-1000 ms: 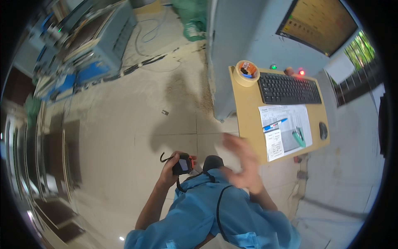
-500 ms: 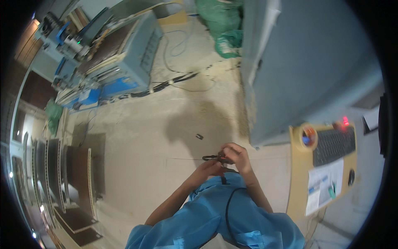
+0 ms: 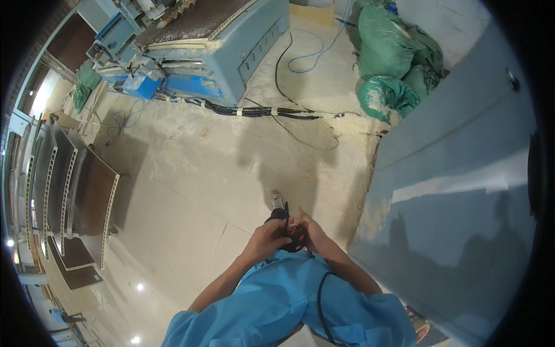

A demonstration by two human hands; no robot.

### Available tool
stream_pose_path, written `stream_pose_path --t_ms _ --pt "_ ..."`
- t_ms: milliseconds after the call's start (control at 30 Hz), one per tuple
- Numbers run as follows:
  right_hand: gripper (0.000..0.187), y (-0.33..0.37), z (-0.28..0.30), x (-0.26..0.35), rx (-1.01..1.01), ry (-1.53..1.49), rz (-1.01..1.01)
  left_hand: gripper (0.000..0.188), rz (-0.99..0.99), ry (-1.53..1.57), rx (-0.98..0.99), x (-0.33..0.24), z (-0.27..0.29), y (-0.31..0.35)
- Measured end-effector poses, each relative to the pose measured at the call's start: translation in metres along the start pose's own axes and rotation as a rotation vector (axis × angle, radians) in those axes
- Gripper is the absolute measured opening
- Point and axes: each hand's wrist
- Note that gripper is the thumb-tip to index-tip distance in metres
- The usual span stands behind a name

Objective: The person operates a computer mouse, then uses a tape measure to measure a wooden panel on a machine. They return to the desk, write on a paper, tear off a strip, and stick it onto the panel. Finally, they pick up a long metal frame from the floor.

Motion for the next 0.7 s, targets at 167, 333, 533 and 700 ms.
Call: stream_pose_path --t_ms 167,333,533,700 --pt "0.048 -0.062 -0.022 0.098 -0.088 0.051 0.219 0.027 0.055 0.629 -0.068 -0.002 0.091 -0.099" --pt "0.078 -0.105 -0.038 0.240 -0.102 0.883 0.450 0.025 0.009 0.598 -0.001 -0.043 0.203 -0.211" --pt "0.088 -0.168 -0.007 0.380 -0.208 0.833 0.534 0.025 -0.101 0.648 0.121 -0.072 0.310 -0.360" --pt "0.083 -0.240 0.046 0.497 -0.289 0.933 0.545 0.012 -0.185 0.319 -0.420 -0.084 0.375 -0.488"
Point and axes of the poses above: each hand's wrist, its own y-axis away from the middle knuckle, its own z-axis out of the back of the hand, x = y × z, and after that the axes turned 13 degrees about x, right-handed
